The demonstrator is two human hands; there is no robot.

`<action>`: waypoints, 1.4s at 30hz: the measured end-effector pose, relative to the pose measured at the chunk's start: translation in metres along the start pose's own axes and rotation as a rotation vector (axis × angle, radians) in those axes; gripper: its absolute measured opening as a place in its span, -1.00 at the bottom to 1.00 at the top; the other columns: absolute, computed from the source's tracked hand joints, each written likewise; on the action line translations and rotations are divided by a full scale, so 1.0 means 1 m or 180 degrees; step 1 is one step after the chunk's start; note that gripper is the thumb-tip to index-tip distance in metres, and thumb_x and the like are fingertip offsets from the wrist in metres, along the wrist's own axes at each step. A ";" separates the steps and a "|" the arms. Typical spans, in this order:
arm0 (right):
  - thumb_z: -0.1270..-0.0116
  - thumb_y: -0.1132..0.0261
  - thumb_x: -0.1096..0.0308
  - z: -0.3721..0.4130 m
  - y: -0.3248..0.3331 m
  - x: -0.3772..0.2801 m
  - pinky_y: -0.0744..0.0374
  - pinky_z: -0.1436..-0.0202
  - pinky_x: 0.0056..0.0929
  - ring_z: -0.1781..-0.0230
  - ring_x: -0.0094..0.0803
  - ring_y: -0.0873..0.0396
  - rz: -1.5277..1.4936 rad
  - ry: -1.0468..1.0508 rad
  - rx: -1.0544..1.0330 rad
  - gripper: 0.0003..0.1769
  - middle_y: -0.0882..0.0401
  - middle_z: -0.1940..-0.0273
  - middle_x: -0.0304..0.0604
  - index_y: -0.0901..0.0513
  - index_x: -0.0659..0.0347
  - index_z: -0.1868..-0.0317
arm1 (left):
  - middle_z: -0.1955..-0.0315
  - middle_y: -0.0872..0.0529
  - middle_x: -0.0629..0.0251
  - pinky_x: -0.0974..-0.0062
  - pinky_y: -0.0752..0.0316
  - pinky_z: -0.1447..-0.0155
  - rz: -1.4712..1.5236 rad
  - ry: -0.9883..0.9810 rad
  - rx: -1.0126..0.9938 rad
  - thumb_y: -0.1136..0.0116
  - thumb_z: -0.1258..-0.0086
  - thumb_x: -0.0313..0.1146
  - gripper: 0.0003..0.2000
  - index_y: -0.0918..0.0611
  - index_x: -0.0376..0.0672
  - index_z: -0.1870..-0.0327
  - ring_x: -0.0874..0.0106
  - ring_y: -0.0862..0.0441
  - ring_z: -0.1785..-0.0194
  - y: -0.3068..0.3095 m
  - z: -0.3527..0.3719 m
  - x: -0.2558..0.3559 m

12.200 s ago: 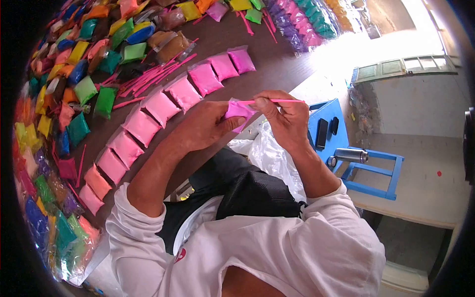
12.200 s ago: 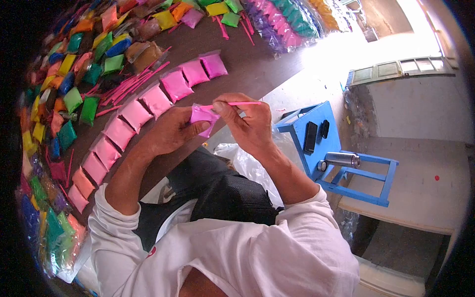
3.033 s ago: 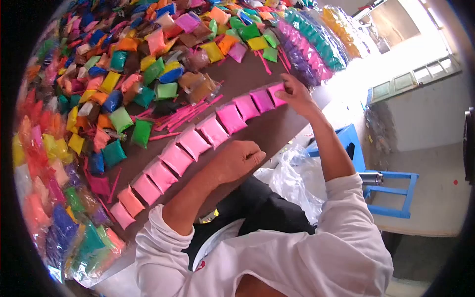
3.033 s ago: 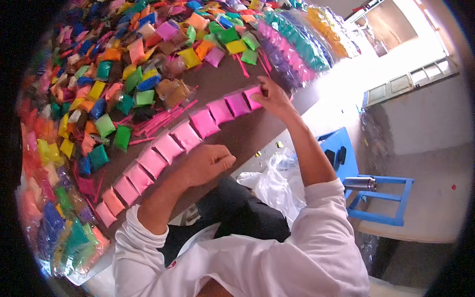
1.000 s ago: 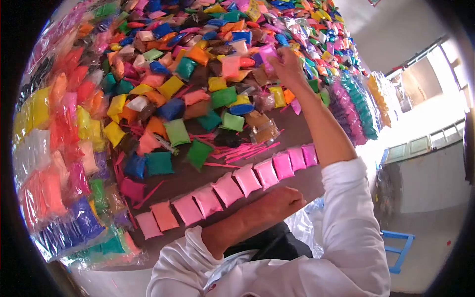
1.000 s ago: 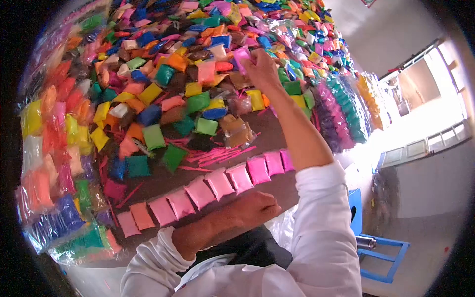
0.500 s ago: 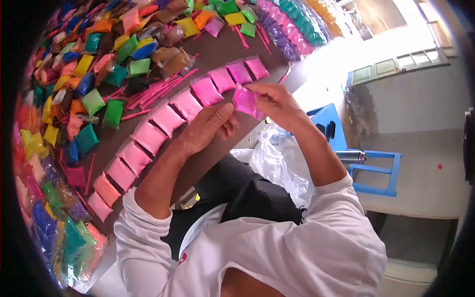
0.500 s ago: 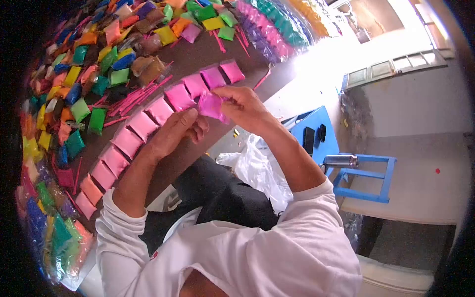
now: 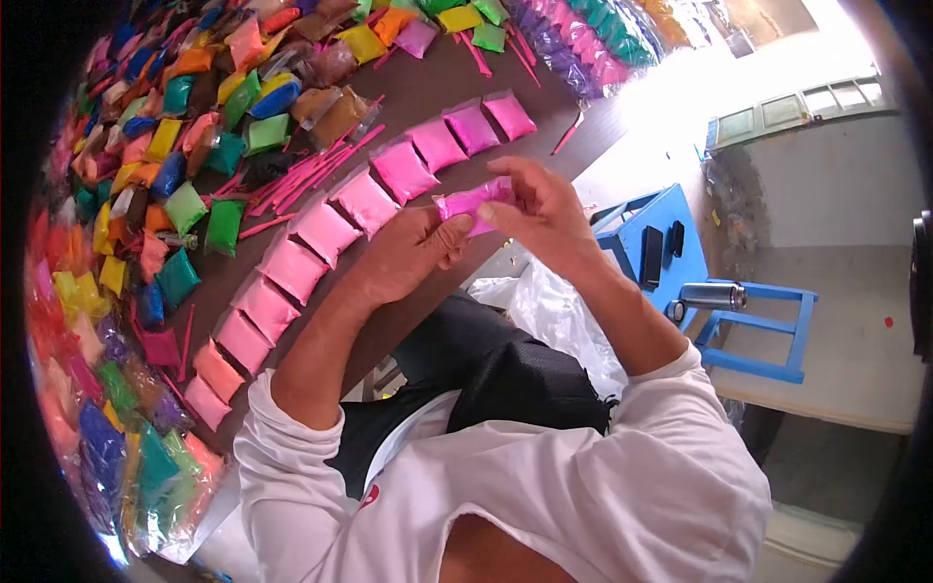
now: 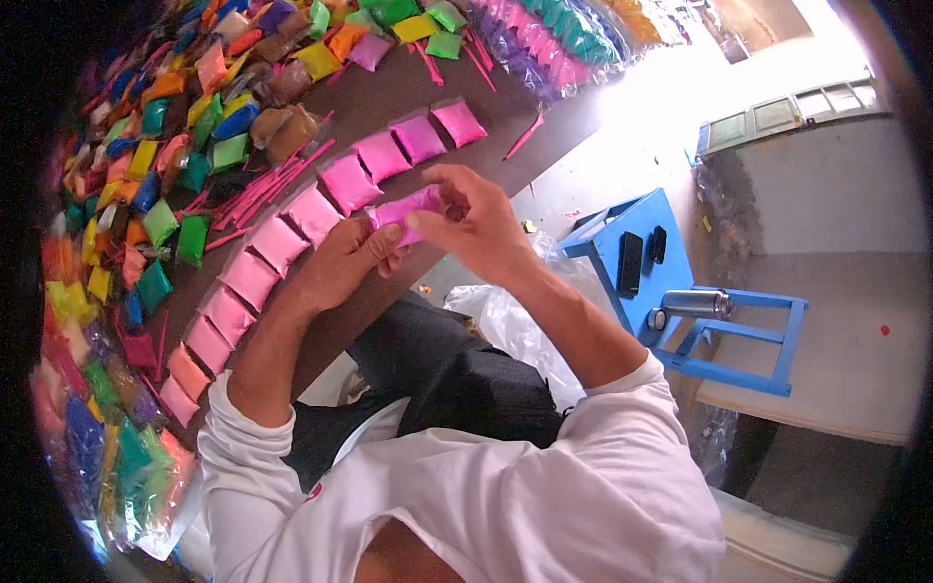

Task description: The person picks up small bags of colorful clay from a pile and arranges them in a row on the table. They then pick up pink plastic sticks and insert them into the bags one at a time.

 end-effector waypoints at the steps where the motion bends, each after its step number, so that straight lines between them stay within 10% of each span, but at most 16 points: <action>1: -0.27 -0.29 0.45 0.002 -0.003 0.002 -0.50 0.29 -0.61 0.34 -0.63 -0.46 0.0239 0.0184 0.0083 -0.55 -0.55 0.27 -0.30 -0.49 0.25 -0.18 | 0.47 -0.63 0.31 0.50 -0.49 0.26 -0.0085 0.0015 0.0024 0.05 -0.55 -0.01 -0.56 -0.60 -0.29 0.24 0.51 -0.58 0.38 0.000 0.000 0.000; 13: -0.21 -0.16 0.56 0.013 -0.001 -0.002 -0.43 0.36 -0.56 0.41 -0.60 -0.41 0.0784 0.0027 -0.0013 -0.55 -0.52 0.35 -0.22 -0.47 0.32 -0.16 | 0.56 -0.60 0.28 0.42 -0.46 0.29 -0.0072 -0.0169 0.0139 0.09 -0.49 0.19 -0.41 -0.61 -0.29 0.33 0.42 -0.58 0.43 -0.003 -0.003 -0.011; 19: -0.26 -0.14 0.47 0.009 -0.005 -0.003 -0.44 0.39 -0.49 0.47 -0.54 -0.46 0.0988 0.0027 -0.0037 -0.84 -0.43 0.51 -0.15 -0.50 0.33 0.16 | 0.57 -0.58 0.28 0.42 -0.44 0.29 -0.0257 -0.0149 0.0170 0.08 -0.50 0.15 -0.43 -0.61 -0.29 0.36 0.43 -0.55 0.44 -0.004 -0.002 -0.007; 34: -0.29 -0.29 0.47 0.029 -0.003 0.007 -0.53 0.41 -0.61 0.43 -0.60 -0.54 -0.0385 -0.0392 0.0182 -0.67 -0.56 0.38 -0.24 -0.49 0.33 -0.05 | 0.51 -0.55 0.36 0.51 -0.40 0.25 0.0220 -0.0109 0.0014 0.13 -0.55 0.11 -0.46 -0.58 -0.24 0.38 0.52 -0.48 0.39 -0.004 0.001 -0.002; 42: -0.38 -0.30 0.30 0.044 -0.028 0.019 -0.59 0.42 -0.56 0.44 -0.50 -0.60 -0.1837 -0.0581 0.0271 -0.77 -0.61 0.34 -0.15 -0.45 0.23 0.15 | 0.44 -0.57 0.37 0.55 -0.41 0.15 0.0284 -0.0254 -0.0024 0.13 -0.56 0.08 -0.49 -0.60 -0.24 0.31 0.54 -0.48 0.31 -0.003 0.002 0.001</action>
Point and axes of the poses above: each hand's wrist, its own z-axis away from the middle knuckle, its own y-axis out of the back of the hand, x = y × z, the point moved 1 cm from there along -z, towards the middle knuckle
